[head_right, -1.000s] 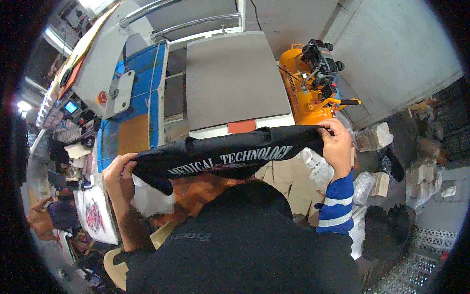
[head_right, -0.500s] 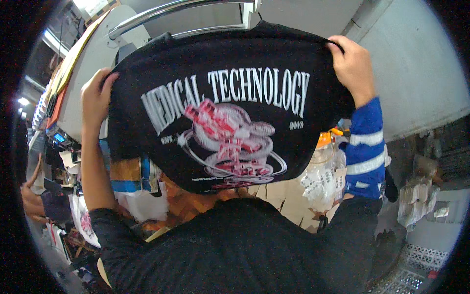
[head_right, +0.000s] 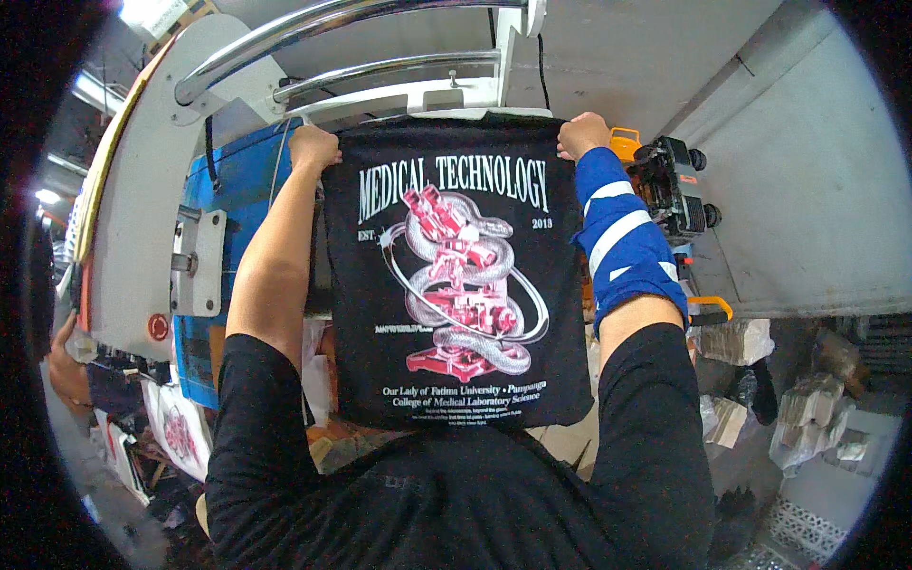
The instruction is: The person places black t-shirts onto a heat press, aligns a printed transfer sheet on the chest area, closes the press, then opens it and removes the finished shirt. The process is repeated for multiple shirts.
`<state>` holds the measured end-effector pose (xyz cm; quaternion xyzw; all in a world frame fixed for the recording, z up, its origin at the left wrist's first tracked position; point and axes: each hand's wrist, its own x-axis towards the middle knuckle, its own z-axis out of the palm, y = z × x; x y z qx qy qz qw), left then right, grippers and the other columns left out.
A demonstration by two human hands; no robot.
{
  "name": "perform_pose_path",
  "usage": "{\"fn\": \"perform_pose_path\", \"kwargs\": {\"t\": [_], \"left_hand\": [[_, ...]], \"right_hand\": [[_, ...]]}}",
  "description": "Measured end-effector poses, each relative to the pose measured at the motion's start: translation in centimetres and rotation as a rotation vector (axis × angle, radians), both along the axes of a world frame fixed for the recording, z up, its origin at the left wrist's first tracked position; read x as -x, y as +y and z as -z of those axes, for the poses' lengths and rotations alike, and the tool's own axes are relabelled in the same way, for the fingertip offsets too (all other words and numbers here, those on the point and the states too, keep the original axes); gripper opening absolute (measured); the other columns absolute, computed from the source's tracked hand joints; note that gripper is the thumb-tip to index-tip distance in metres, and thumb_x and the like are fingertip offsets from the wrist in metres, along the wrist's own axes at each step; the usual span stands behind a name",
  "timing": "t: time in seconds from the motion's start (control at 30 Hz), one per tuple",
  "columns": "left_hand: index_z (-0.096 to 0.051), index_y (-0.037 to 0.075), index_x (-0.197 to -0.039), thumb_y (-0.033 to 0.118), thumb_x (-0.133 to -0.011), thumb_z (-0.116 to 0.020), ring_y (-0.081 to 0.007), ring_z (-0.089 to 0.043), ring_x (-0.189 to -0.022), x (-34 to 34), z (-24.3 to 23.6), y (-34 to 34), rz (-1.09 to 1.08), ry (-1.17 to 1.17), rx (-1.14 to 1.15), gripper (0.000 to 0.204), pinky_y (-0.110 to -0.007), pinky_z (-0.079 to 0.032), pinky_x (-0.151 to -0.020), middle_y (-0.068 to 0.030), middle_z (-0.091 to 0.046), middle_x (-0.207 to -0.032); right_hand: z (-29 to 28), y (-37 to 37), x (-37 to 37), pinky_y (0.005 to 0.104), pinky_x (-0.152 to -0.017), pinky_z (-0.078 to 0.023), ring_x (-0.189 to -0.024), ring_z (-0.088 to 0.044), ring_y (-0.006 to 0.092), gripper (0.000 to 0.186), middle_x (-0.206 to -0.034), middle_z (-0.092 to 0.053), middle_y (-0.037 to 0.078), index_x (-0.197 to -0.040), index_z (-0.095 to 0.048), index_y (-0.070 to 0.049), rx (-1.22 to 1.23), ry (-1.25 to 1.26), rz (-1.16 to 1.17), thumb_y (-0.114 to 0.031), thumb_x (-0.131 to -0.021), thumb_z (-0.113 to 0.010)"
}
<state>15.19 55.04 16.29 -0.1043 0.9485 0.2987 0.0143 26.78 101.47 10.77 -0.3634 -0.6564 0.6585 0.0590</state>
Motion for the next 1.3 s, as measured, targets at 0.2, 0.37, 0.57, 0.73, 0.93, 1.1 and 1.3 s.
{"fn": "perform_pose_path", "kwargs": {"t": [0.2,0.37,0.57,0.73,0.93,1.1,1.3], "left_hand": [[-0.079,0.002,-0.096,0.013,-0.082,-0.070,-0.0392,-0.072,-0.099,-2.1,2.3,2.3,0.011,0.338,-0.047,0.020,-0.047,-0.056,-0.092,-0.0240,-0.075,-0.101],[-0.071,0.002,-0.115,0.013,-0.084,-0.072,-0.0383,-0.064,-0.116,-4.4,5.9,2.2,0.296,0.801,0.053,0.033,-0.046,-0.050,-0.102,-0.0239,-0.068,-0.122],[-0.058,0.012,-0.141,0.034,-0.099,-0.059,-0.0327,-0.049,-0.137,-12.0,7.5,10.3,0.856,0.653,0.299,0.048,-0.058,-0.033,-0.117,-0.0120,-0.057,-0.143],[-0.072,0.018,-0.123,0.036,-0.096,-0.063,-0.0339,-0.060,-0.121,-7.5,8.3,4.7,0.594,0.581,0.271,0.034,-0.054,-0.043,-0.108,-0.0111,-0.067,-0.127],[-0.077,-0.001,-0.104,0.026,-0.085,-0.069,-0.0422,-0.070,-0.107,-1.2,6.9,0.4,-0.054,0.065,0.168,0.034,-0.047,-0.054,-0.097,-0.0281,-0.072,-0.112],[-0.079,0.000,-0.097,0.020,-0.084,-0.067,-0.0418,-0.072,-0.102,-2.6,6.0,2.2,-0.016,0.217,0.125,0.027,-0.046,-0.056,-0.094,-0.0269,-0.074,-0.105],[-0.079,0.003,-0.101,0.019,-0.086,-0.068,-0.0400,-0.072,-0.101,-3.5,6.0,3.0,-0.009,0.272,0.110,0.024,-0.047,-0.056,-0.093,-0.0239,-0.075,-0.104]], "right_hand": [[2.3,4.3,-0.3,0.0452,-0.089,-0.058,-0.098,-0.072,0.0398,0.032,-0.110,-0.073,0.021,-0.112,-0.070,-0.005,-0.647,0.021,0.029,-0.023,-0.086,-0.067],[-2.0,-8.6,-3.9,0.0488,-0.103,-0.049,-0.119,-0.062,0.0402,0.038,-0.127,-0.066,0.022,-0.118,-0.068,-0.002,-1.187,0.178,-0.287,-0.024,-0.087,-0.069],[1.6,-17.6,-7.2,0.0646,-0.121,-0.021,-0.147,-0.037,0.0339,0.063,-0.158,-0.043,0.012,-0.152,-0.046,-0.014,-1.509,0.167,-0.652,-0.053,-0.103,-0.044],[1.3,-11.2,-6.3,0.0644,-0.112,-0.034,-0.131,-0.054,0.0333,0.047,-0.136,-0.063,0.009,-0.133,-0.066,-0.017,-1.430,0.090,-0.403,-0.046,-0.099,-0.052],[0.1,-4.4,-2.8,0.0450,-0.102,-0.050,-0.112,-0.066,0.0436,0.044,-0.116,-0.070,0.029,-0.107,-0.075,0.004,-0.871,-0.290,-0.055,-0.031,-0.083,-0.061],[1.4,-2.9,-2.6,0.0442,-0.100,-0.052,-0.109,-0.069,0.0402,0.030,-0.113,-0.074,0.022,-0.100,-0.079,-0.006,-0.817,-0.204,0.054,-0.026,-0.083,-0.064],[1.2,-3.4,-3.1,0.0462,-0.096,-0.053,-0.109,-0.068,0.0357,0.024,-0.114,-0.073,0.017,-0.102,-0.076,-0.010,-0.922,-0.172,0.084,-0.024,-0.085,-0.067]]}}
